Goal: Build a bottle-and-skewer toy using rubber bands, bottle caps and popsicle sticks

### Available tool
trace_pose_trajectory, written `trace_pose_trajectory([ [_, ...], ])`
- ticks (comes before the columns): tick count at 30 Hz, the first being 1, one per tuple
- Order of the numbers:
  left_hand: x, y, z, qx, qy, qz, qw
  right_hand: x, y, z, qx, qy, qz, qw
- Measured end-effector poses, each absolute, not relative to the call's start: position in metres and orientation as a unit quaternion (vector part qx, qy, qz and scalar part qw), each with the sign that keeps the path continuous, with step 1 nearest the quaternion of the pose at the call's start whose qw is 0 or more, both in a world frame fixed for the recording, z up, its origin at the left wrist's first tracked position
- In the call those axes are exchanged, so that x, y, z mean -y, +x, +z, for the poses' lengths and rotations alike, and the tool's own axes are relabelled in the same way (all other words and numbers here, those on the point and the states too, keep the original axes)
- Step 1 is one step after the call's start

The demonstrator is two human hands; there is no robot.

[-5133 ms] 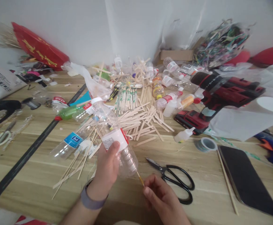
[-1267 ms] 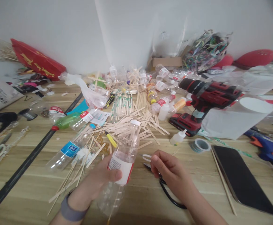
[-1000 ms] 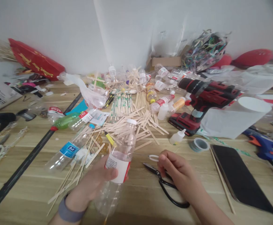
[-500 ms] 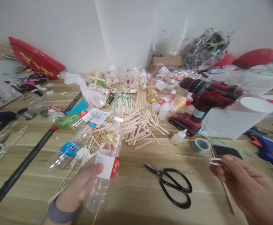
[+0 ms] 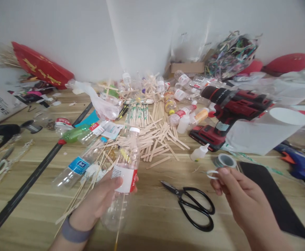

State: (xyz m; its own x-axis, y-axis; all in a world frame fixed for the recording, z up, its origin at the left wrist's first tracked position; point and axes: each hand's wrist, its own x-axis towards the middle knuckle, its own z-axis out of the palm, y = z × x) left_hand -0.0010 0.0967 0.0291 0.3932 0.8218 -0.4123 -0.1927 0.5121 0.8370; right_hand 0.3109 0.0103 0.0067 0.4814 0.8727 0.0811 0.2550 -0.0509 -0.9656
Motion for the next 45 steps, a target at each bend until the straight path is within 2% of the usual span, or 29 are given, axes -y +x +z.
trace_pose_trajectory([
  [8, -0.094, 0.008, 0.032, -0.419, 0.337, 0.33, 0.776, -0.026, 0.274, 0.027, 0.51, -0.625, 0.335, 0.486],
  [26, -0.09, 0.015, 0.017, -0.398, 0.375, 0.308, 0.779, -0.037, 0.24, 0.029, 0.522, -0.569, 0.421, 0.476],
  [32, -0.089, 0.026, 0.026, -0.345, 0.42, 0.264, 0.796, -0.044, 0.228, 0.022, 0.521, -0.56, 0.447, 0.464],
  [45, -0.092, 0.013, 0.02, -0.352, 0.371, 0.295, 0.807, -0.023, 0.276, 0.006, 0.467, -0.605, 0.423, 0.488],
])
